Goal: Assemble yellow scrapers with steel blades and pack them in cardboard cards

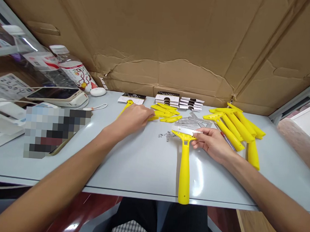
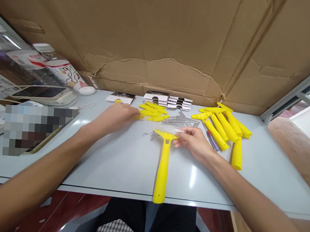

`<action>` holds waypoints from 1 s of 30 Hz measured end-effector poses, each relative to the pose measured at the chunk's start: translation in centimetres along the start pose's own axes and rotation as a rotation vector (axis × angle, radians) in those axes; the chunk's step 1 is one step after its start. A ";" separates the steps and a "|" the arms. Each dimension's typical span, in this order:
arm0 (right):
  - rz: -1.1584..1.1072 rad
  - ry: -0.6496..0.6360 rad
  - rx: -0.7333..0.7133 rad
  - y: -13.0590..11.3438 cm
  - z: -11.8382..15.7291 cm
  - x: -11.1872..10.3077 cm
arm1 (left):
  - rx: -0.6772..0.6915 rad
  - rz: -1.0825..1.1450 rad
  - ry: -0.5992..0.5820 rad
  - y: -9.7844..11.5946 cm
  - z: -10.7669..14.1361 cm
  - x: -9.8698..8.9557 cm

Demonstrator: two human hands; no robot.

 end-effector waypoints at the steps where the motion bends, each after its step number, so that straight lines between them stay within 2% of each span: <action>1: 0.003 -0.001 0.000 0.0 0.0 0.0 | 0.025 -0.086 0.010 0.4 0.1 -0.2; 4: 0.018 -0.003 -0.001 0.1 -0.1 -0.1 | 0.091 -0.238 0.074 1.6 0.5 -0.9; 9: 0.013 -0.010 -0.005 0.0 -0.1 0.0 | 0.090 -0.137 0.146 3.0 0.9 -1.3; 19: 0.006 -0.009 -0.001 0.1 -0.2 0.1 | 0.241 -0.017 0.009 4.3 1.8 -0.1; 22: 0.002 -0.017 -0.001 0.1 -0.2 0.1 | 0.175 0.136 0.051 5.0 2.0 -0.4; 25: 0.000 -0.018 -0.001 0.2 -0.2 0.1 | 0.064 0.385 0.122 5.5 2.3 -0.4; 30: -0.009 -0.027 -0.014 0.0 -0.1 0.4 | -0.066 0.687 0.033 6.6 3.2 1.6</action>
Point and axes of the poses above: each hand's wrist, its own z-axis away from the middle knuckle, its own x-axis out of the palm, y = z × x, the point moved 5 cm from there along -z, towards the middle knuckle, and after that the axes turned 2 degrees about -x, right-handed, at the moved point
